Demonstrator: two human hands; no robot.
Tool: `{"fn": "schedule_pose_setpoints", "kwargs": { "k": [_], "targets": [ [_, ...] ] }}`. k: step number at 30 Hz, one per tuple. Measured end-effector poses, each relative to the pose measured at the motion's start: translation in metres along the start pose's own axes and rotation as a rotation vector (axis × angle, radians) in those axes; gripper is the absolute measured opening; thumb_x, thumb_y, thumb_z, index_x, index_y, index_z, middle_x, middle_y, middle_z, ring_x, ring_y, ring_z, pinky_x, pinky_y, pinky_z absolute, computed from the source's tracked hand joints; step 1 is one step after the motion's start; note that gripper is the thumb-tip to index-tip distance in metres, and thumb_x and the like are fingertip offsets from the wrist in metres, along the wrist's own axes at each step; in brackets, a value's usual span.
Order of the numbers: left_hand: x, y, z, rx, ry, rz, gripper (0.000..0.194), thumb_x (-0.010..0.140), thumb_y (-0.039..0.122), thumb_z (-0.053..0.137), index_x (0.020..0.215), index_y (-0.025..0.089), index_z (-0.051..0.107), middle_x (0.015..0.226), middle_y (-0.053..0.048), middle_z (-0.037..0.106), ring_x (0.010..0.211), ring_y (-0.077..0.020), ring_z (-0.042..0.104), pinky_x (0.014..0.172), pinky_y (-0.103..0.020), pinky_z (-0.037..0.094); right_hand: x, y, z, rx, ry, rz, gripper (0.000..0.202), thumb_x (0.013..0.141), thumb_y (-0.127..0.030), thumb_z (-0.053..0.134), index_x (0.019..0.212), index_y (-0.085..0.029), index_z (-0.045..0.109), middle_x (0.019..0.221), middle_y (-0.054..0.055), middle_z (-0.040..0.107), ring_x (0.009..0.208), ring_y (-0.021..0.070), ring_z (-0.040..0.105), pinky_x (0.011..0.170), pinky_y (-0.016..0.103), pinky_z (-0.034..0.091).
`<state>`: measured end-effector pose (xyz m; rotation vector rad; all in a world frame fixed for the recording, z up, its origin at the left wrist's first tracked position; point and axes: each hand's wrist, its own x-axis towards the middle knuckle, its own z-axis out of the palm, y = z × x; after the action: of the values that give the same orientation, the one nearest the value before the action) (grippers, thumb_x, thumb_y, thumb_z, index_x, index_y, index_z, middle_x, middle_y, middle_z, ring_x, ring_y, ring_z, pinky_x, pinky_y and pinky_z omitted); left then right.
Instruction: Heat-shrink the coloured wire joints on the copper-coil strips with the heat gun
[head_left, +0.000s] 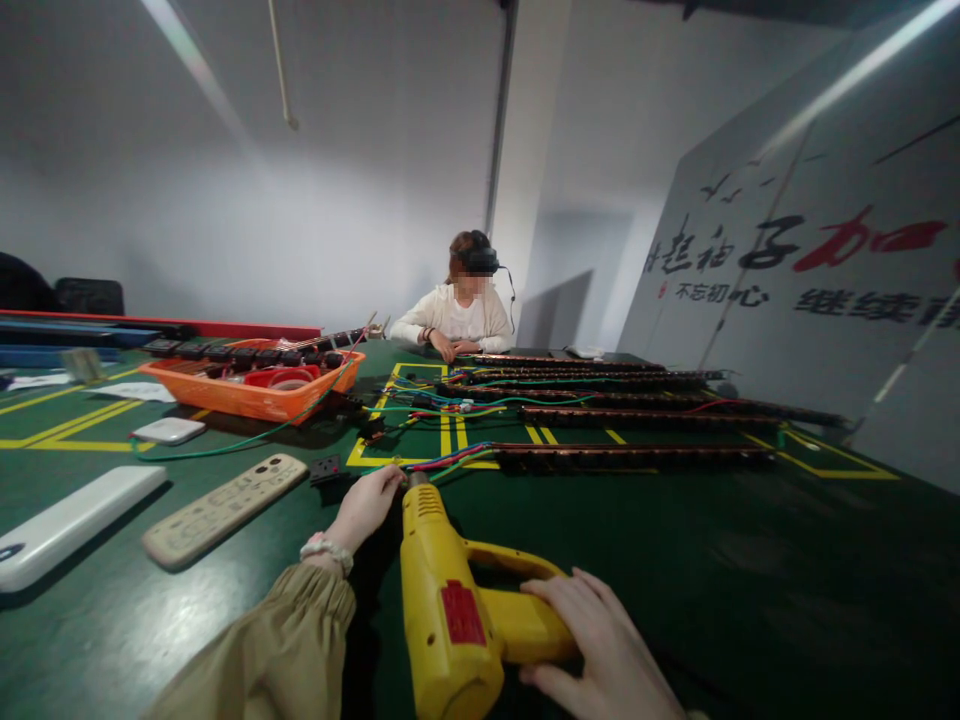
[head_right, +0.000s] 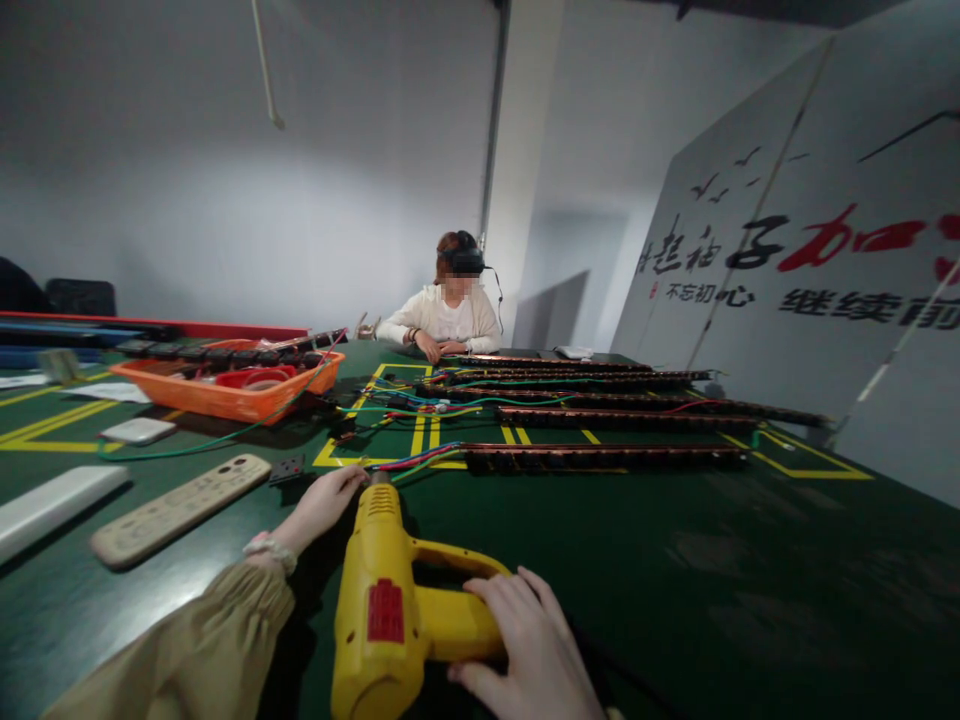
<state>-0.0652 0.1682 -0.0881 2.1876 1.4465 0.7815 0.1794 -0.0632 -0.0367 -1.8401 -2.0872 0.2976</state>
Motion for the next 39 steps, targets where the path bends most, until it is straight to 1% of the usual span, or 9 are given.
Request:
{"fn": "schedule_pose_setpoints", "kwargs": {
  "k": [5, 8, 12, 15, 20, 26, 30, 34, 39],
  "targets": [
    [-0.001, -0.001, -0.005, -0.083, -0.048, 0.093, 0.03, 0.086, 0.03, 0.035, 0.09, 0.016, 0.061, 0.083, -0.005, 0.065, 0.078, -0.0157, 0.059, 0.073, -0.024, 0.041, -0.011, 0.019, 0.003, -0.079, 0.065, -0.026, 0.049, 0.068, -0.043, 0.069, 0.112, -0.024, 0.06, 0.115, 0.004, 0.061, 0.114, 0.0279, 0.051, 0.105, 0.047, 0.031],
    [-0.002, -0.002, -0.009, -0.147, -0.096, 0.1, 0.031, 0.084, 0.031, 0.034, 0.089, 0.015, 0.06, 0.075, -0.004, 0.061, 0.072, -0.0152, 0.057, 0.069, -0.024, 0.041, -0.02, 0.037, 0.008, -0.154, 0.143, -0.085, 0.049, 0.07, -0.048, 0.067, 0.111, -0.023, 0.06, 0.112, 0.006, 0.063, 0.111, 0.0283, 0.054, 0.102, 0.045, 0.035],
    [-0.005, 0.0, -0.014, -0.144, -0.166, 0.071, 0.031, 0.082, 0.032, 0.035, 0.087, 0.016, 0.06, 0.074, -0.002, 0.06, 0.071, -0.0146, 0.054, 0.069, -0.024, 0.041, -0.029, 0.063, 0.015, -0.239, 0.243, -0.139, 0.048, 0.073, -0.052, 0.063, 0.11, -0.021, 0.061, 0.109, 0.006, 0.065, 0.106, 0.0271, 0.057, 0.099, 0.043, 0.038],
    [-0.007, 0.003, -0.016, -0.126, -0.138, 0.1, 0.03, 0.083, 0.032, 0.035, 0.084, 0.016, 0.06, 0.08, -0.004, 0.062, 0.077, -0.0154, 0.055, 0.074, -0.025, 0.042, -0.032, 0.074, 0.02, -0.305, 0.33, -0.103, 0.046, 0.073, -0.051, 0.062, 0.108, -0.021, 0.062, 0.108, 0.005, 0.065, 0.104, 0.0274, 0.057, 0.096, 0.043, 0.039],
    [-0.009, 0.006, -0.01, -0.015, -0.041, 0.13, 0.028, 0.084, 0.031, 0.038, 0.078, 0.017, 0.061, 0.09, -0.007, 0.061, 0.087, -0.0176, 0.056, 0.083, -0.028, 0.042, -0.033, 0.076, 0.025, -0.397, 0.458, -0.039, 0.041, 0.075, -0.046, 0.061, 0.106, -0.019, 0.061, 0.108, 0.006, 0.065, 0.102, 0.0281, 0.057, 0.094, 0.044, 0.038],
    [-0.011, 0.007, -0.007, 0.018, 0.056, 0.123, 0.025, 0.086, 0.027, 0.036, 0.09, 0.017, 0.058, 0.099, -0.007, 0.063, 0.093, -0.0174, 0.057, 0.084, -0.026, 0.042, -0.032, 0.083, 0.018, -0.487, 0.455, -0.205, 0.04, 0.08, -0.049, 0.057, 0.107, -0.019, 0.058, 0.103, 0.003, 0.067, 0.092, 0.0223, 0.062, 0.089, 0.039, 0.039],
    [-0.013, 0.01, -0.008, 0.039, 0.029, 0.066, 0.026, 0.088, 0.026, 0.035, 0.097, 0.02, 0.058, 0.1, -0.006, 0.065, 0.094, -0.0171, 0.06, 0.082, -0.024, 0.042, -0.03, 0.089, 0.016, -0.509, 0.43, -0.209, 0.041, 0.082, -0.051, 0.054, 0.108, -0.021, 0.059, 0.105, 0.003, 0.067, 0.093, 0.0213, 0.063, 0.09, 0.038, 0.037],
    [-0.014, 0.013, -0.009, 0.091, 0.012, 0.035, 0.026, 0.088, 0.026, 0.034, 0.097, 0.021, 0.058, 0.101, -0.005, 0.066, 0.095, -0.0171, 0.06, 0.079, -0.023, 0.042, -0.03, 0.089, 0.018, -0.49, 0.397, -0.17, 0.042, 0.08, -0.053, 0.055, 0.107, -0.021, 0.06, 0.104, 0.003, 0.068, 0.095, 0.0236, 0.062, 0.092, 0.04, 0.035],
    [-0.016, 0.02, -0.011, 0.201, 0.038, -0.029, 0.027, 0.089, 0.029, 0.033, 0.099, 0.023, 0.058, 0.098, -0.005, 0.067, 0.091, -0.0191, 0.062, 0.069, -0.024, 0.04, -0.03, 0.082, 0.022, -0.432, 0.465, -0.114, 0.041, 0.08, -0.051, 0.055, 0.105, -0.02, 0.06, 0.104, 0.005, 0.067, 0.098, 0.0254, 0.06, 0.095, 0.043, 0.032]
  ]
}}
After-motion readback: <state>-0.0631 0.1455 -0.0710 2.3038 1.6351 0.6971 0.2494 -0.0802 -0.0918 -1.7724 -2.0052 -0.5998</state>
